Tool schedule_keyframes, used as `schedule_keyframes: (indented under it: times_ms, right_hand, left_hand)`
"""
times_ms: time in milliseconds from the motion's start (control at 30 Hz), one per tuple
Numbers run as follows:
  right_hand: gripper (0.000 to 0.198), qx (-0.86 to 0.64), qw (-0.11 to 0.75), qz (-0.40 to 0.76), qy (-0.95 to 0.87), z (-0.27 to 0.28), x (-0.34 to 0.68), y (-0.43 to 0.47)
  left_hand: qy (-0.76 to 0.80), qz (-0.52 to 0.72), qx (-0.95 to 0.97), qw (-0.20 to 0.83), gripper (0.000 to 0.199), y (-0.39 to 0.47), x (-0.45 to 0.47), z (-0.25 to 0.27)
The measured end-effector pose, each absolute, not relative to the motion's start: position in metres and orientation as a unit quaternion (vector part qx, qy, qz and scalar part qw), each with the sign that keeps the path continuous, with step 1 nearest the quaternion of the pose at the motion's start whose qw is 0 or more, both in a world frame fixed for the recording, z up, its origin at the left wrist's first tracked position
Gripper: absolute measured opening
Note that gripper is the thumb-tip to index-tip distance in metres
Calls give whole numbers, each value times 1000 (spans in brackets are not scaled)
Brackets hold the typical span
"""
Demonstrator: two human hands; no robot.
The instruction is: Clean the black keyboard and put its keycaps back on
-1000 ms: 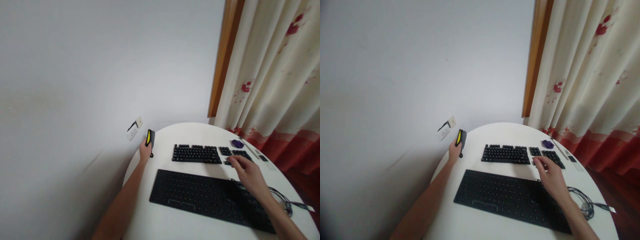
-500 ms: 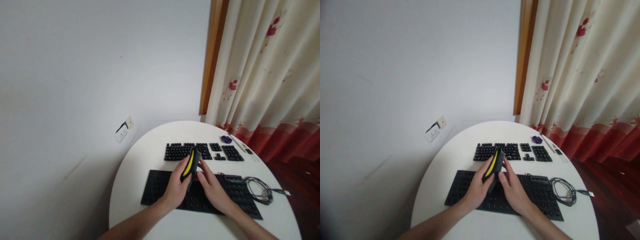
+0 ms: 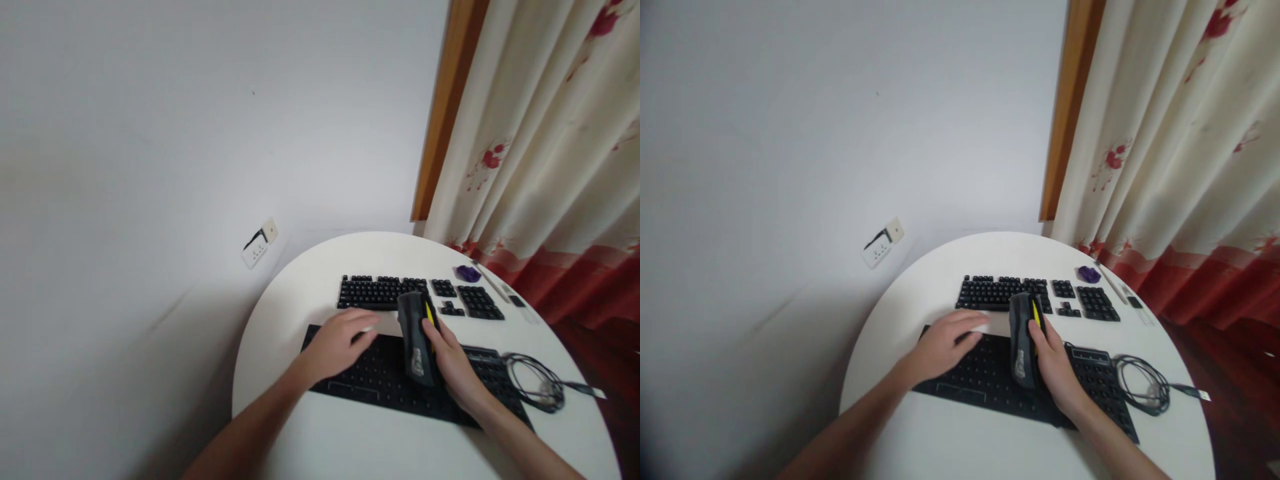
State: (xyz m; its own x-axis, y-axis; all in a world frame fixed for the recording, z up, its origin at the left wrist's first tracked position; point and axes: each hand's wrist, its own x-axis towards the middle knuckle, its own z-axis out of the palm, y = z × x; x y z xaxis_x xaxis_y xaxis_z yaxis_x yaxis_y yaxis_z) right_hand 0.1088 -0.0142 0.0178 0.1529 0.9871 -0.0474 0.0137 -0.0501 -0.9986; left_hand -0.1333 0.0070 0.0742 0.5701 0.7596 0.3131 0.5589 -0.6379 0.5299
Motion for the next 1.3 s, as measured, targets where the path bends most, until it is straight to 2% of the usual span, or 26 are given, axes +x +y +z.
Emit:
schedule_keyframes:
  times_ms: [100,200,400,600,900,1133,1300]
  right_hand:
    - [54,-548,508,478,-461,19,112,-14]
    - [53,-552,503,465,-476,19,111,-15]
    - [56,-554,488,463,-490,8,108,-14]
    - [58,-576,476,406,-527,-1,103,-9]
    - [58,-611,392,378,-575,5,118,-23]
    - [49,-605,391,325,-612,9,132,-38]
    - [51,-524,389,272,-707,36,103,-45]
  left_hand:
    - [513,268,807,118,36,27,-188,63]
    - [585,245,770,67,41,24,-235,30]
    - [564,185,798,102,56,-16,-268,-21]
    - [519,124,835,133,77,-20,-264,-17]
    - [484,103,852,168,138,-59,-253,-11]
    - [459,108,865,172,149,-72,-242,-15]
    - [454,121,868,160,150,-73,-240,-12]
